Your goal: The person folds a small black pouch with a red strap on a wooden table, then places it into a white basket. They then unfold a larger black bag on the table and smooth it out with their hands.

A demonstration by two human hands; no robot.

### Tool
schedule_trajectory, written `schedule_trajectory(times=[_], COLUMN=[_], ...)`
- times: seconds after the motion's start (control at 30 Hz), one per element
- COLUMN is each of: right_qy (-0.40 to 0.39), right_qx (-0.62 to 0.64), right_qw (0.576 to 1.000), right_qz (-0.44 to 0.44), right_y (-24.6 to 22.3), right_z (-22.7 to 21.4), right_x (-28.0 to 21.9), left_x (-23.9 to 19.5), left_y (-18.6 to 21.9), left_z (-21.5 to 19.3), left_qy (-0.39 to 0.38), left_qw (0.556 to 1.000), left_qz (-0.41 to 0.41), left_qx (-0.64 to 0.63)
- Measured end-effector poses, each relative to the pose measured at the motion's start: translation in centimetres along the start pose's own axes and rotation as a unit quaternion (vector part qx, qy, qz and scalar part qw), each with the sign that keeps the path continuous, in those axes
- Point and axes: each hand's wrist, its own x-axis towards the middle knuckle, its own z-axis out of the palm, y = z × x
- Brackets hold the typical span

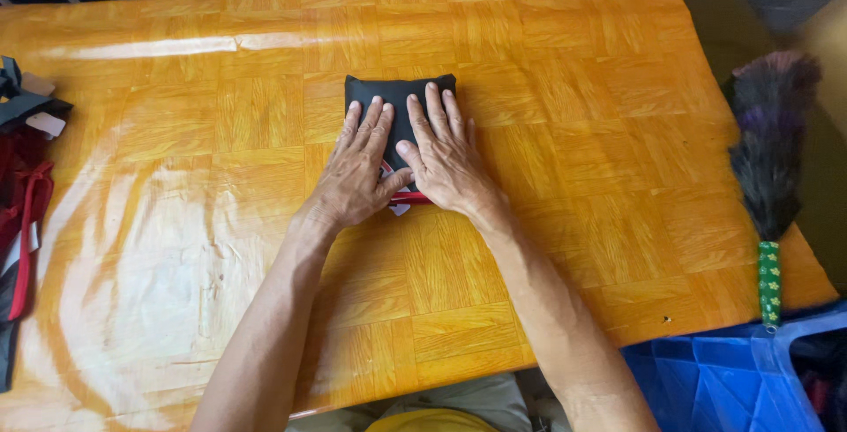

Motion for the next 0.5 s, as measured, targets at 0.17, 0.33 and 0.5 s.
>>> schedule_trajectory(times=[0.17,0.33,0.5], right_qy=[-0.045,-0.105,-0.024], right_qx=[-0.015,-0.047,-0.052], right_qw=[0.999,0.993,0.994], right_qz=[0.021,0.023,0.088], right_y=[0.2,1.3,3.1], right_z=[0.5,0.8,1.8], right_x=[0.8,3.0,7.0], left_x=[0.2,1.6,4.7], left_y=[0.1,0.2,-3.8], left_z=[-0.8,-1.7,0.6], left_qy=[-0.073,-0.106,0.003], left_qw=[0.995,0.988,0.998], left_qz=[-0.061,-0.089,-0.061], left_qx=[0.042,0.063,-0.004])
